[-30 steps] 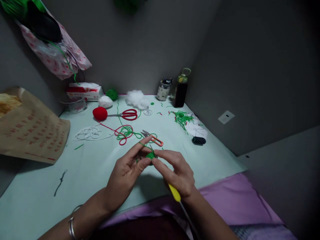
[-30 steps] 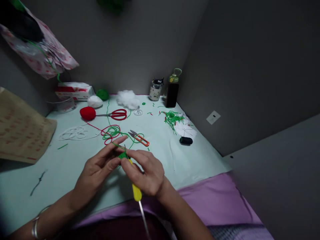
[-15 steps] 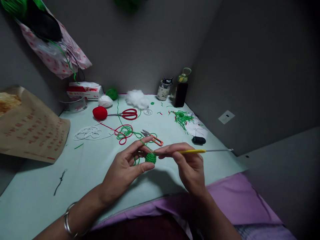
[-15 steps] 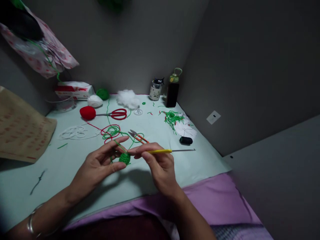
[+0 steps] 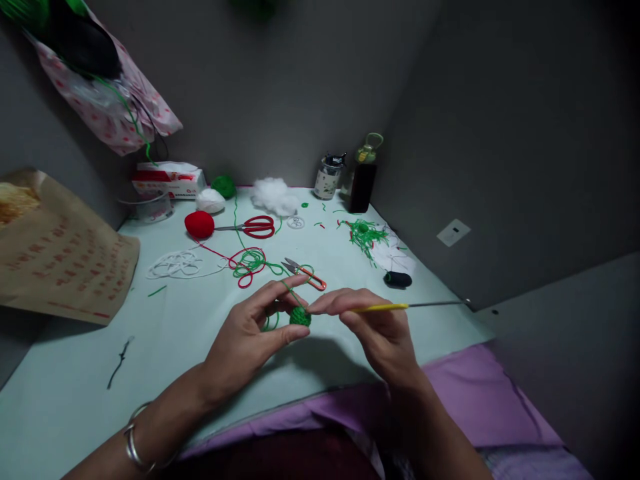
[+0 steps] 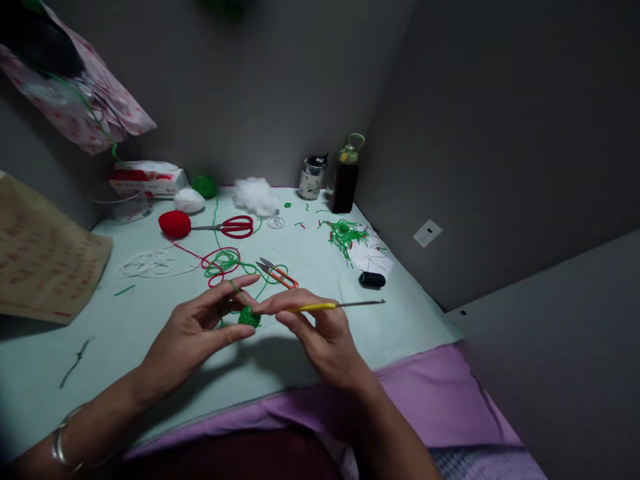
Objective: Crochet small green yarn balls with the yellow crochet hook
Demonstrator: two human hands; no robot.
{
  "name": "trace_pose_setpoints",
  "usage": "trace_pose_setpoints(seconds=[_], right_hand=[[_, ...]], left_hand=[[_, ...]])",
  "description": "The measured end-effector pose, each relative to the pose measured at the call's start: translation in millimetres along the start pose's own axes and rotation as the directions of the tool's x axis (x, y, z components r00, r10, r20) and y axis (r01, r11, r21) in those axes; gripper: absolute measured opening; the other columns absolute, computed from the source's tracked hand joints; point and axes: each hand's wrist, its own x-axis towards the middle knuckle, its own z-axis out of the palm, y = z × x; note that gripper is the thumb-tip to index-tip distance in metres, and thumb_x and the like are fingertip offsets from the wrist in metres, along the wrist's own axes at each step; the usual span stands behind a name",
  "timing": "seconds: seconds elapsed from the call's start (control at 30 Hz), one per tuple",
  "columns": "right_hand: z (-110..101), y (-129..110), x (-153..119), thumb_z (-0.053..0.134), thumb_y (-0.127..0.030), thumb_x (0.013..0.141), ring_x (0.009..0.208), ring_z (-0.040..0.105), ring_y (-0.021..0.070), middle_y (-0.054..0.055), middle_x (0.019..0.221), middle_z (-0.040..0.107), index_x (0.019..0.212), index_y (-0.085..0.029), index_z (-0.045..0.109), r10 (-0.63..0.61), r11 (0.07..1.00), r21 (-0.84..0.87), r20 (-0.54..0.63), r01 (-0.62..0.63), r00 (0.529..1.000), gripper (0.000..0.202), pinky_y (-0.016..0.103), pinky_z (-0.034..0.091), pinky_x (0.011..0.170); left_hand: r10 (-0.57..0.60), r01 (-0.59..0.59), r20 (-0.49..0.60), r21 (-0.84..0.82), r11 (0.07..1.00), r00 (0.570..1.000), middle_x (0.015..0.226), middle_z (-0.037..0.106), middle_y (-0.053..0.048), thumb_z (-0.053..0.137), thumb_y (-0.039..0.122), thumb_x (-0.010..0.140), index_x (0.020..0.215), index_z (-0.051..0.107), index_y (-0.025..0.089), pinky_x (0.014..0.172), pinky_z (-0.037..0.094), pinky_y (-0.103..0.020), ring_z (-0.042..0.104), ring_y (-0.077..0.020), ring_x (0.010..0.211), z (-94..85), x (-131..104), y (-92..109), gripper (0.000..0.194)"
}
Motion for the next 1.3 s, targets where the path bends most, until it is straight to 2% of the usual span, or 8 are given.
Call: trace_pose_setpoints(seconds=[0.17, 0.4, 0.5, 0.57, 0.67, 0.77, 1.0, 1.3], right_hand=[[-1.9, -8.1, 4.3, 0.054, -0.008, 0.100, 0.101, 0.074, 0.0183, 0.008, 0.104, 0.078, 0.113, -0.021, 0.069, -0.158, 0.925, -0.322, 0.161, 0.203, 0.974, 0.023, 0.037, 0.061, 0.087], [15.8, 2.1, -0.7, 0.063, -0.010, 0.094, 0.101, 0.076, 0.0230, 0.013, 0.107, 0.079, 0.113, -0.020, 0.071, -0.480, 0.454, -0.740, 0.266, 0.496, 0.836, 0.022, 0.038, 0.068, 0.081], [21.4, 5.6, -5.6, 0.068, -0.008, 0.090, 0.096, 0.077, 0.0221, 0.009, 0.101, 0.080, 0.110, -0.025, 0.074, -0.544, 0.367, -0.795, 0.237, 0.483, 0.805, 0.027, 0.035, 0.069, 0.080], [22.3, 6.2, -10.6, 0.069, -0.007, 0.089, 0.093, 0.077, 0.0214, 0.005, 0.098, 0.079, 0.113, -0.031, 0.075, -0.536, 0.425, -0.784, 0.184, 0.451, 0.824, 0.034, 0.034, 0.069, 0.079], [21.5, 9.1, -16.3, 0.067, -0.006, 0.091, 0.099, 0.076, 0.0225, 0.004, 0.103, 0.079, 0.125, -0.035, 0.071, -0.470, 0.583, -0.712, 0.098, 0.392, 0.877, 0.044, 0.037, 0.068, 0.083], [20.4, 16.2, -15.9, 0.061, -0.009, 0.096, 0.103, 0.075, 0.0220, 0.007, 0.111, 0.078, 0.136, -0.032, 0.065, -0.464, 0.713, -0.585, 0.021, 0.388, 0.885, 0.046, 0.037, 0.067, 0.082], [18.4, 11.7, -11.7, 0.060, -0.006, 0.096, 0.094, 0.077, 0.0211, 0.006, 0.107, 0.080, 0.122, -0.029, 0.073, -0.305, 0.921, -0.295, -0.137, 0.255, 0.942, 0.037, 0.038, 0.065, 0.075], [5.8, 6.4, -8.9, 0.067, -0.023, 0.095, 0.068, 0.073, 0.0164, 0.004, 0.085, 0.077, 0.096, -0.022, 0.079, 0.108, 0.978, 0.203, -0.261, -0.054, 0.959, 0.013, 0.033, 0.063, 0.066]], left_hand=[[0.024, -0.024, -0.010, 0.049, 0.999, 1.000, 0.100, 0.072, -0.002, 0.082, 0.024, 0.082, 0.135, 0.067, 0.027, 0.099, 0.050, -0.036, 0.064, -0.0190, 0.098, 0.9, 1.4, -1.6, 0.055], [0.003, -0.007, -0.098, -0.042, 0.999, 0.995, 0.096, 0.067, 0.002, 0.081, 0.029, 0.085, 0.132, 0.070, 0.035, 0.089, 0.048, -0.026, 0.060, -0.0142, 0.090, 5.9, -1.9, -3.2, 0.048], [-0.052, 0.038, -0.099, -0.135, 0.990, 0.994, 0.099, 0.066, 0.003, 0.077, 0.033, 0.089, 0.137, 0.066, 0.039, 0.091, 0.045, -0.023, 0.059, -0.0132, 0.095, 9.9, -5.5, -1.1, 0.049], [-0.140, 0.115, -0.065, -0.289, 0.950, 0.988, 0.102, 0.065, 0.002, 0.074, 0.036, 0.091, 0.138, 0.065, 0.038, 0.091, 0.044, -0.022, 0.058, -0.0129, 0.098, 11.8, -6.6, 2.1, 0.047], [-0.269, 0.291, 0.121, -0.546, 0.786, 0.955, 0.103, 0.067, -0.001, 0.077, 0.037, 0.088, 0.137, 0.067, 0.031, 0.093, 0.043, -0.024, 0.059, -0.0145, 0.099, 11.5, -4.7, 6.3, 0.050], [-0.292, 0.400, 0.273, -0.612, 0.683, 0.917, 0.099, 0.069, -0.003, 0.083, 0.033, 0.081, 0.138, 0.066, 0.027, 0.098, 0.041, -0.028, 0.059, -0.0171, 0.100, 8.0, -0.4, 6.5, 0.060], [-0.296, 0.368, 0.219, -0.522, 0.770, 0.930, 0.097, 0.064, -0.001, 0.087, 0.020, 0.073, 0.136, 0.069, 0.028, 0.093, 0.040, -0.029, 0.056, -0.0164, 0.095, 1.0, 6.3, 4.3, 0.066], [-0.246, 0.326, 0.259, -0.336, 0.883, 0.934, 0.100, 0.061, -0.002, 0.083, 0.029, 0.076, 0.131, 0.072, 0.028, 0.082, 0.041, -0.030, 0.054, -0.0176, 0.090, -8.0, 7.9, -1.0, 0.056]])
